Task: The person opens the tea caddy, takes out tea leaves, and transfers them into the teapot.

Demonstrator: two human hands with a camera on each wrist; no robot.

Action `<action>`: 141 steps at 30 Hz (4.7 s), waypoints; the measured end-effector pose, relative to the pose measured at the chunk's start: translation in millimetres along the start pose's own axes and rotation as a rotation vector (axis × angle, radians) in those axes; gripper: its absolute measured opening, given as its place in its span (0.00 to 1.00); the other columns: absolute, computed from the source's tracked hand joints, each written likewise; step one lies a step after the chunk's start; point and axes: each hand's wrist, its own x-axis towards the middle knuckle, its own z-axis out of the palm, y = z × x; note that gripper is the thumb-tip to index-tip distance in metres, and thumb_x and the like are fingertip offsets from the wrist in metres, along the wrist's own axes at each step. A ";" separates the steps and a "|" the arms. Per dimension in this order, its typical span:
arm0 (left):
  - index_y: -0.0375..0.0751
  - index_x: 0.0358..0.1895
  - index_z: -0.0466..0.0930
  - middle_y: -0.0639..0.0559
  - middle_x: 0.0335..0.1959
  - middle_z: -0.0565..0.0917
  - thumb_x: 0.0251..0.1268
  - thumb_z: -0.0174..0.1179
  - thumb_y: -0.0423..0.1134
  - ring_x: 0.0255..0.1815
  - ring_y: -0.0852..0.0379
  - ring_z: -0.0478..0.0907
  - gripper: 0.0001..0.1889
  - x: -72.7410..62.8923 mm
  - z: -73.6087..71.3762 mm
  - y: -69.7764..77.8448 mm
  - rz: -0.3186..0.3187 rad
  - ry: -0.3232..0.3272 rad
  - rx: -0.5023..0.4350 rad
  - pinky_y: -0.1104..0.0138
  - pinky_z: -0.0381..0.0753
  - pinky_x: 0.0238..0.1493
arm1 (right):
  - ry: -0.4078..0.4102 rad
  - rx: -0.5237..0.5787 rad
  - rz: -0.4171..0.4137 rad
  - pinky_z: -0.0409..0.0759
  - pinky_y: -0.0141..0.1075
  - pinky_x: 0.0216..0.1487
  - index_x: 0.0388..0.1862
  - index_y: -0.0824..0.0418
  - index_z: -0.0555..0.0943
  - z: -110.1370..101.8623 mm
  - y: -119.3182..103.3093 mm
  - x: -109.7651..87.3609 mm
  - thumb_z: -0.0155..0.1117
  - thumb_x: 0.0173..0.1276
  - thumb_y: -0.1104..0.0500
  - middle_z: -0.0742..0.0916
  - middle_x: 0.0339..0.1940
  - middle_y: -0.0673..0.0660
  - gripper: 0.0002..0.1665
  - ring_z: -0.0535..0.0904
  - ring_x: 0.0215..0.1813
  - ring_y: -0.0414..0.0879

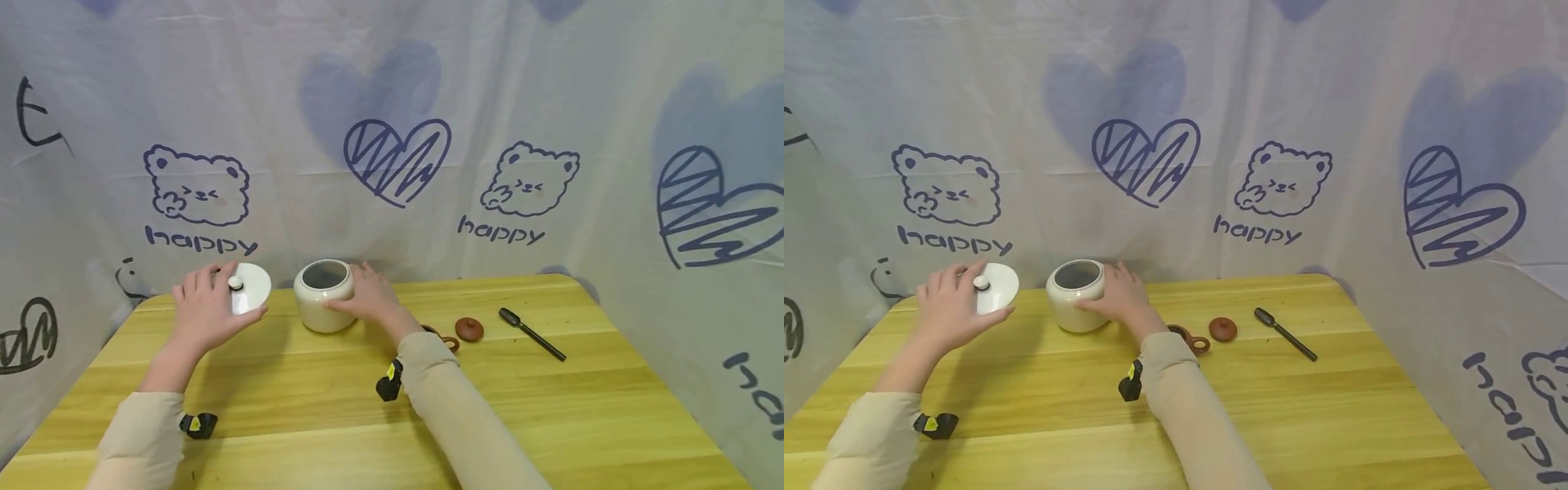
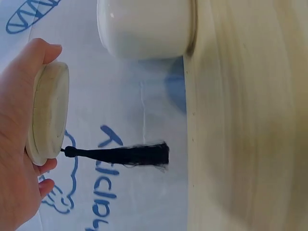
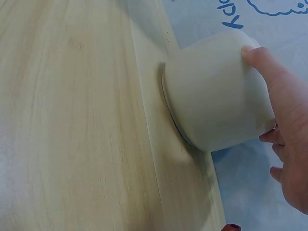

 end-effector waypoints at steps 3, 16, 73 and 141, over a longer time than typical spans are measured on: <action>0.38 0.73 0.58 0.27 0.64 0.62 0.45 0.68 0.65 0.61 0.28 0.57 0.54 -5.3 -0.8 -9.4 -0.013 -0.013 -0.007 0.38 0.55 0.52 | 0.000 0.001 0.001 0.55 0.52 0.79 0.74 0.56 0.60 0.3 0.9 0.4 0.62 0.56 0.25 0.71 0.74 0.53 0.57 0.53 0.81 0.53; 0.34 0.73 0.56 0.24 0.64 0.61 0.49 0.66 0.65 0.62 0.24 0.55 0.54 -21.7 0.4 -38.9 -0.097 -0.085 -0.017 0.36 0.56 0.51 | -0.007 -0.012 -0.005 0.55 0.52 0.79 0.73 0.56 0.61 -0.7 1.5 1.5 0.62 0.55 0.25 0.72 0.73 0.54 0.56 0.54 0.80 0.53; 0.41 0.72 0.63 0.27 0.72 0.60 0.50 0.67 0.65 0.68 0.23 0.57 0.49 -30.3 48.6 -15.8 0.004 -0.501 -0.075 0.29 0.56 0.60 | -0.007 0.016 0.006 0.51 0.54 0.80 0.77 0.57 0.55 0.1 -2.0 -7.2 0.60 0.58 0.26 0.66 0.77 0.56 0.58 0.50 0.81 0.54; 0.46 0.78 0.49 0.36 0.79 0.48 0.65 0.53 0.66 0.80 0.32 0.34 0.45 0.4 -42.7 93.9 -0.064 -0.287 -0.404 0.32 0.37 0.73 | 0.146 -0.227 -0.180 0.51 0.57 0.79 0.76 0.55 0.62 -113.8 52.3 -103.8 0.57 0.68 0.34 0.68 0.76 0.60 0.45 0.52 0.80 0.58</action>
